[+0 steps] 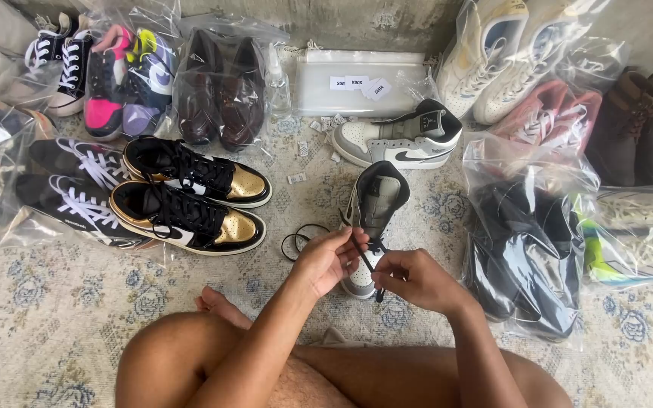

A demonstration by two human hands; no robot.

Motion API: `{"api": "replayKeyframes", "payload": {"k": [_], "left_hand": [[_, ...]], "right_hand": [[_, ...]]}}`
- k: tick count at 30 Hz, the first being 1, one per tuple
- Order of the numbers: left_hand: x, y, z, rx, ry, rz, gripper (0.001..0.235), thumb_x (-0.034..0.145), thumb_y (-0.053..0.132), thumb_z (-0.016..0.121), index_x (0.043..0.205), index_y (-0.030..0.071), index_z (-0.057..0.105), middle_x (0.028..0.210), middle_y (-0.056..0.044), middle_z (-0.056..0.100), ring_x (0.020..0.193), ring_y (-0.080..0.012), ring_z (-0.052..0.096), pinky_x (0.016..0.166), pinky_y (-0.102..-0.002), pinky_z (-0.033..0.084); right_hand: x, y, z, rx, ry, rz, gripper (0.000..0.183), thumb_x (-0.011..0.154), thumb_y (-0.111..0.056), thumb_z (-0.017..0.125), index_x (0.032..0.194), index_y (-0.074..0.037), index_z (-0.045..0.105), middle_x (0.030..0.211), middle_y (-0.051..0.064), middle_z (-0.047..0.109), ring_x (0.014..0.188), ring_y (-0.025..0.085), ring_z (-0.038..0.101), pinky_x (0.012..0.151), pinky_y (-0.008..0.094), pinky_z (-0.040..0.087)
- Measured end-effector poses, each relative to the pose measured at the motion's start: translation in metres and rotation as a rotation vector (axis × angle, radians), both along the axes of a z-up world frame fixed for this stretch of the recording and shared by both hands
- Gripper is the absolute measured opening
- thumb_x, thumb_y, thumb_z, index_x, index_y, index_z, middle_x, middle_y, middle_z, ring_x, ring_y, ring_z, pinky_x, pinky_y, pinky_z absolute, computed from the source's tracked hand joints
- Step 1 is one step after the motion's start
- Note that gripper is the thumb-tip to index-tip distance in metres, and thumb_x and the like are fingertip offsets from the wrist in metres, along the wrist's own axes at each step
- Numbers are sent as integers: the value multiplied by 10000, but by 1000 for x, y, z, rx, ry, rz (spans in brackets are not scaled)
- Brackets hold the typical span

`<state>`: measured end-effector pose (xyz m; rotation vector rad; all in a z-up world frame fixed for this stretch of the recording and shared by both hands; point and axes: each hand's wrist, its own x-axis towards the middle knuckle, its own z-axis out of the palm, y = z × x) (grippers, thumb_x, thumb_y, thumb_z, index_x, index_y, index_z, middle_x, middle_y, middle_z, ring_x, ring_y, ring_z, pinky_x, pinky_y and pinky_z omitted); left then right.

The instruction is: The person sits on a rug surrounded by various shoes and laces a grey and white high-top sneaker. They thread the laces through the eyelets, pull them tight, and tie a knot.

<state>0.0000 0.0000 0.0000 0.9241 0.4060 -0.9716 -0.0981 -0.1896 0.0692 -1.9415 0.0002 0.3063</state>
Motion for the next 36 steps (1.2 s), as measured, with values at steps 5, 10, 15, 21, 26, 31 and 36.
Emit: {"api": "replayKeyframes", "payload": {"k": [5, 10, 15, 21, 26, 31, 36], "left_hand": [[17, 5, -39, 34, 55, 97, 179, 973, 280, 695, 1076, 137, 723, 927, -15, 759, 828, -152, 731, 677, -275, 544], [29, 9, -47, 17, 98, 172, 179, 950, 261, 726, 1062, 122, 734, 894, 9, 731, 795, -124, 690, 664, -252, 533], [37, 13, -54, -27, 146, 207, 221, 934, 264, 762, 1093, 113, 732, 908, 19, 721, 806, -107, 676, 681, -239, 525], [41, 15, -48, -30, 140, 232, 254, 928, 259, 775, 1113, 91, 725, 928, 8, 730, 821, -103, 677, 710, -231, 524], [41, 12, -53, -73, 147, 200, 271, 916, 229, 788, 1138, 86, 731, 979, -13, 748, 861, -115, 692, 738, -249, 543], [46, 12, -47, -107, 134, 150, 254, 946, 149, 721, 1184, 61, 717, 1019, -52, 727, 926, -157, 686, 786, -284, 561], [43, 15, -44, -136, 174, 125, 271, 938, 144, 726, 1200, 71, 722, 1036, -46, 705, 947, -174, 679, 792, -302, 562]], "right_hand": [[-4, -2, 7, -33, 89, 67, 63, 821, -70, 760, 832, -78, 821, 653, 77, 788, 502, 147, 571, 482, 281, 447], [-8, -5, 3, -51, 144, 106, 60, 809, -75, 765, 794, -90, 821, 623, 59, 768, 501, 143, 584, 489, 276, 446], [-8, -11, 5, -79, 222, 101, 86, 836, -96, 757, 786, -78, 825, 638, 85, 771, 524, 164, 584, 512, 294, 442], [-16, -33, -9, -158, 317, 80, 87, 831, -127, 783, 785, -80, 841, 644, 80, 776, 565, 167, 599, 543, 296, 448], [-16, -36, 1, -190, 382, 68, 105, 844, -158, 791, 782, -96, 849, 673, 65, 793, 596, 166, 600, 575, 295, 459], [-16, -45, -7, -246, 425, 89, 139, 821, -224, 823, 751, -105, 828, 694, 66, 798, 639, 189, 610, 603, 325, 480], [-15, -48, -18, -248, 509, 100, 152, 821, -244, 804, 738, -117, 817, 702, 44, 807, 621, 176, 607, 612, 313, 465]]}}
